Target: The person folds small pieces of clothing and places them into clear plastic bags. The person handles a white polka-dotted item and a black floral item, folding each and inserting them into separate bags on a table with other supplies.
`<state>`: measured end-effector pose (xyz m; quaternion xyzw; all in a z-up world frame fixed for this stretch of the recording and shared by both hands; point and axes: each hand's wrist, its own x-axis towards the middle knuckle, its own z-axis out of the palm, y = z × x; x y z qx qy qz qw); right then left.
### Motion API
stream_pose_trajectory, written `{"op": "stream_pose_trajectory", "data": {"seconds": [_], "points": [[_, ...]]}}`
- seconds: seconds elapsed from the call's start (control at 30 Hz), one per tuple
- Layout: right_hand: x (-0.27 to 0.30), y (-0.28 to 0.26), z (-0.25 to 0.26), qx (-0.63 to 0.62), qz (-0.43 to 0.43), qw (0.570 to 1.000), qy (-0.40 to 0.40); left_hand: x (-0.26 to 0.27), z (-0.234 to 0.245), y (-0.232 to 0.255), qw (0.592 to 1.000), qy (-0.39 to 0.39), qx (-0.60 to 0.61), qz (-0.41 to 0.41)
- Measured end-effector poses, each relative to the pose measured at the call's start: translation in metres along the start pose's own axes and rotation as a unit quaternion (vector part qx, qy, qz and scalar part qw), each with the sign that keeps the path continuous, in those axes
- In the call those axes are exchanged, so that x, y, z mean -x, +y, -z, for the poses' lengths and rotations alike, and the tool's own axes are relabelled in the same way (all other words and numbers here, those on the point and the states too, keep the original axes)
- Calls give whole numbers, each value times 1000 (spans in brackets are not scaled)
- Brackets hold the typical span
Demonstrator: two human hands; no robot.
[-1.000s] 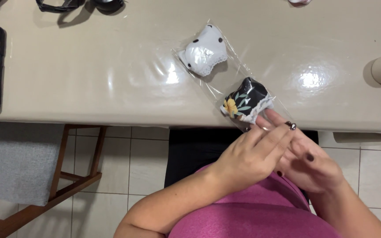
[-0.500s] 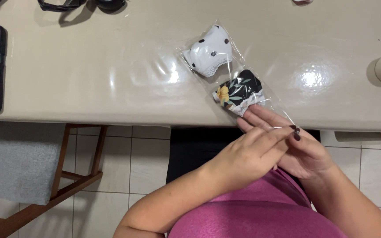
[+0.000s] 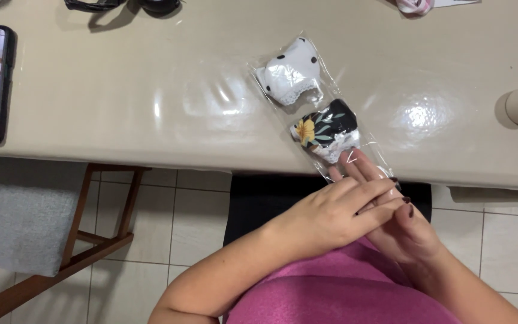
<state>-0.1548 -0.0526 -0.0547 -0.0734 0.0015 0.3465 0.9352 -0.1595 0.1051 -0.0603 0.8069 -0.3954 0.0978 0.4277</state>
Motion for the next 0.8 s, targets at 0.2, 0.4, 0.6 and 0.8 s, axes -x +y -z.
{"op": "stream_pose_trajectory", "data": {"seconds": [0.2, 0.4, 0.6, 0.8], "points": [[-12, 1, -8, 285, 17, 957, 56, -7, 28, 7, 961, -73, 200, 174], [-24, 2, -16, 304, 4, 951, 56, 9, 23, 4, 957, -51, 265, 104], [-30, -3, -15, 340, -42, 939, 33, -3, 35, 9, 920, -84, 329, 194], [-23, -7, -13, 325, -76, 942, 45, 13, 21, 2, 952, -12, 274, 137]]}}
